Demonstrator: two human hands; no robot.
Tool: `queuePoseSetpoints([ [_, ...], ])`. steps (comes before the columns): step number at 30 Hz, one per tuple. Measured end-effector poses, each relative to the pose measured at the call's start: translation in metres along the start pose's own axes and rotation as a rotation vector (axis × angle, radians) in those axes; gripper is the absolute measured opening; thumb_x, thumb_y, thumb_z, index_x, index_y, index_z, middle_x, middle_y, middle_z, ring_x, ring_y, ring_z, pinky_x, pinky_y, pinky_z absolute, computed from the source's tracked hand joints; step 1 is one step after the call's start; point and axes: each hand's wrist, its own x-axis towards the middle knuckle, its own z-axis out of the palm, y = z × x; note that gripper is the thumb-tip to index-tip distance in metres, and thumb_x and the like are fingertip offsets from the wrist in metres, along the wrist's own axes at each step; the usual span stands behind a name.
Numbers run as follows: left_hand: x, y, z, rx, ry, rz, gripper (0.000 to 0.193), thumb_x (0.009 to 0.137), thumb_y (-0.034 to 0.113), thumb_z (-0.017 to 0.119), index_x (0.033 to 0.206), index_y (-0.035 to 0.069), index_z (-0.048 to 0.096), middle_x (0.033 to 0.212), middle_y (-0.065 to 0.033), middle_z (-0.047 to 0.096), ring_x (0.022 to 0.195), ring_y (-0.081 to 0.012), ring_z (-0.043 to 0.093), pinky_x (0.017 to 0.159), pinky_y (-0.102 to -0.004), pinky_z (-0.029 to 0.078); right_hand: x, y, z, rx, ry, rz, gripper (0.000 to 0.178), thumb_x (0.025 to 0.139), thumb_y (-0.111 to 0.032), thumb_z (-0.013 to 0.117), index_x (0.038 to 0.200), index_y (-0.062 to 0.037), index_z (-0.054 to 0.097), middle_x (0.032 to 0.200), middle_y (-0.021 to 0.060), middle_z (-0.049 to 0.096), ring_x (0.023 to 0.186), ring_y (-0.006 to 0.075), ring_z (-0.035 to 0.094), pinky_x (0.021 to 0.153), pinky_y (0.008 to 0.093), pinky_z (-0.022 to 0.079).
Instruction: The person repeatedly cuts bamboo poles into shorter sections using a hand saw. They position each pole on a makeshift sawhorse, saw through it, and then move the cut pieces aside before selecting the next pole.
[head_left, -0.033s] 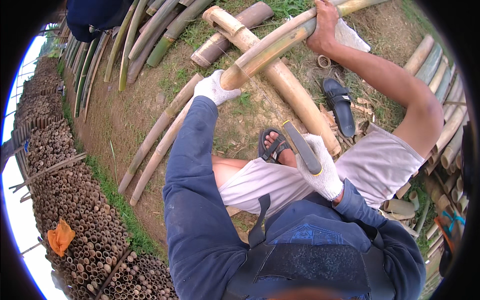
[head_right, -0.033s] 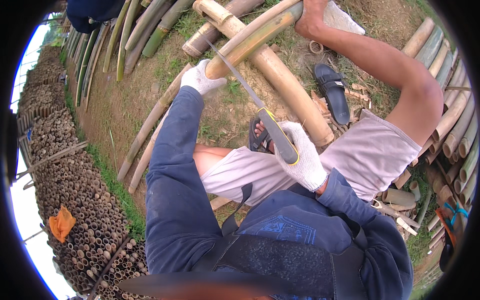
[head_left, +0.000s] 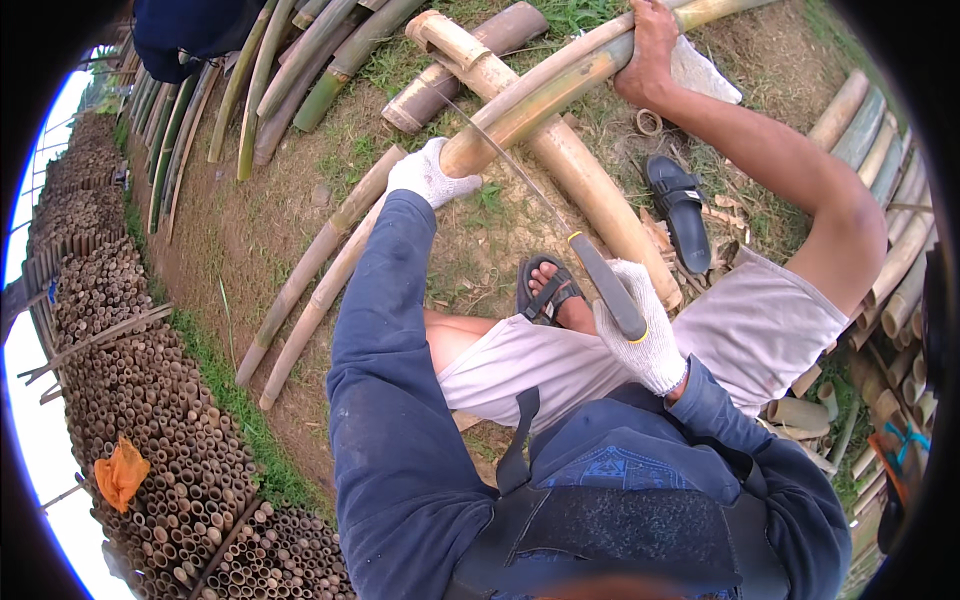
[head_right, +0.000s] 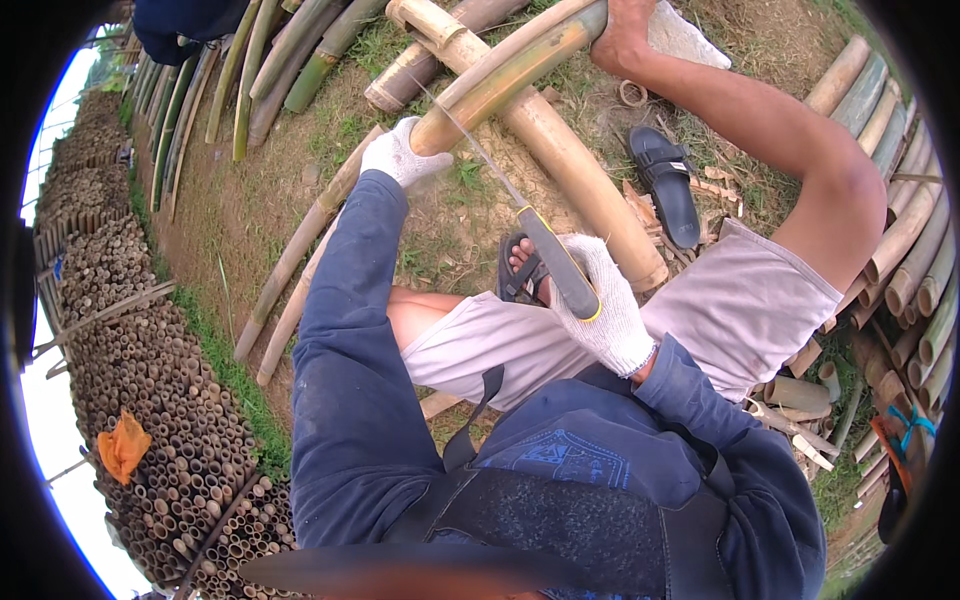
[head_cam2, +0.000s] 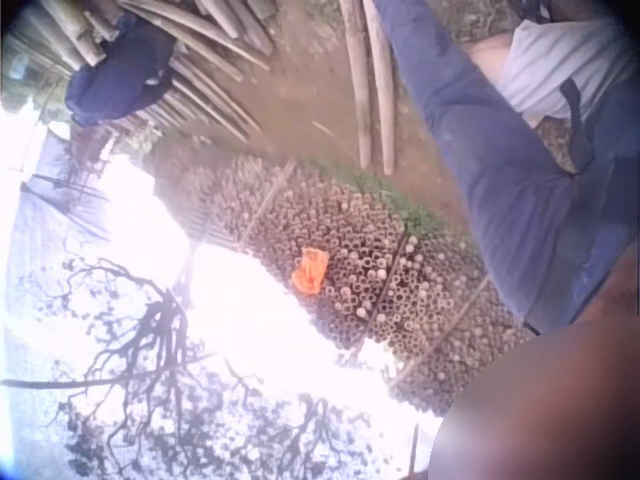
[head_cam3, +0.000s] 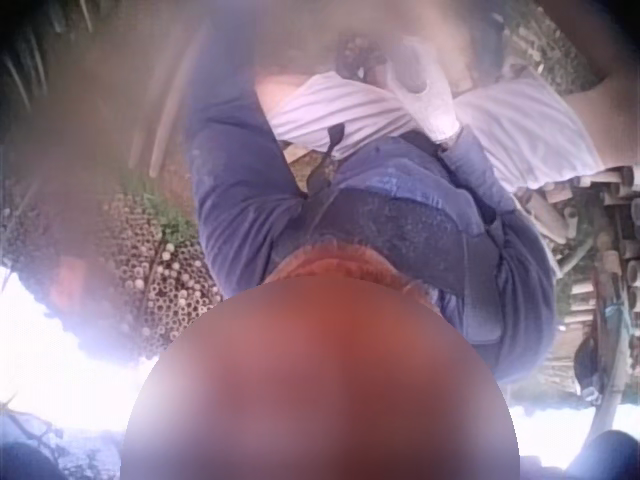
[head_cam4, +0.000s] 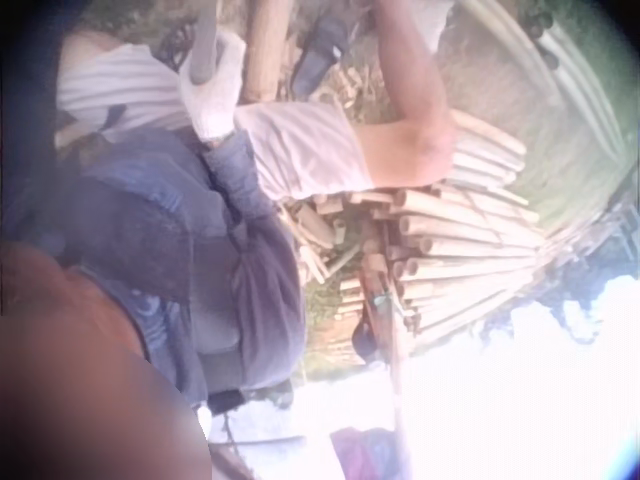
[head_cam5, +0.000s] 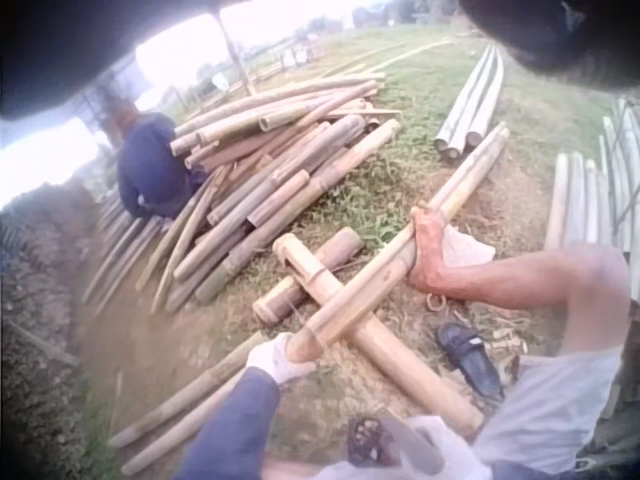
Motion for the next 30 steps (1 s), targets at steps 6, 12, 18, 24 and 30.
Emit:
queuePoseSetpoints([
  [6,0.002,-0.004,0.006,-0.008,0.087,-0.037,0.11,0.069,0.079,0.087,0.154,0.015,0.059,0.139,-0.0174,0.076,0.126,-0.0354,0.075,0.109,-0.0445,0.058,0.108,0.03,0.048,0.026,0.062,0.009,0.043,0.099,-0.015,0.078,0.137,-0.0089,0.058,0.118,0.0171,0.069,0.109,0.0299,0.073,0.097,0.0412,0.058],
  [12,0.005,-0.001,0.002,0.0,0.071,-0.032,0.114,0.07,0.079,0.086,0.159,0.015,0.055,0.143,-0.0168,0.075,0.128,-0.0346,0.074,0.111,-0.0434,0.057,0.124,0.037,0.041,-0.062,0.015,0.075,0.042,0.1,-0.018,0.077,0.137,-0.0105,0.058,0.122,0.0171,0.071,0.112,0.0339,0.075,0.097,0.0421,0.059],
  [18,0.008,-0.004,0.0,-0.005,0.051,-0.013,0.113,0.072,0.079,0.085,0.159,0.014,0.054,0.142,-0.0194,0.074,0.128,-0.035,0.074,0.111,-0.0441,0.057,0.025,-0.005,-0.007,-0.215,-0.032,0.028,0.051,0.093,-0.008,0.077,0.141,-0.0072,0.059,0.129,0.0189,0.069,0.123,0.038,0.073,0.104,0.0412,0.057],
  [24,0.007,-0.003,0.007,-0.029,0.096,-0.039,0.111,0.072,0.077,0.086,0.157,0.012,0.056,0.139,-0.0194,0.076,0.125,-0.0356,0.075,0.108,-0.0444,0.059,0.051,0.003,-0.007,-0.205,-0.041,0.069,0.046,0.097,-0.01,0.074,0.141,-0.0115,0.059,0.124,0.017,0.069,0.11,0.0368,0.074,0.099,0.0417,0.059],
  [30,0.005,0.003,-0.001,-0.011,0.108,-0.009,0.098,0.075,0.071,0.088,0.15,0.015,0.061,0.133,-0.0167,0.079,0.121,-0.0355,0.077,0.104,-0.0445,0.06,0.171,0.038,0.06,-0.028,0.066,-0.071,0.036,0.099,-0.017,0.075,0.132,-0.0114,0.061,0.116,0.0178,0.073,0.11,0.0385,0.075,0.097,0.0446,0.059],
])
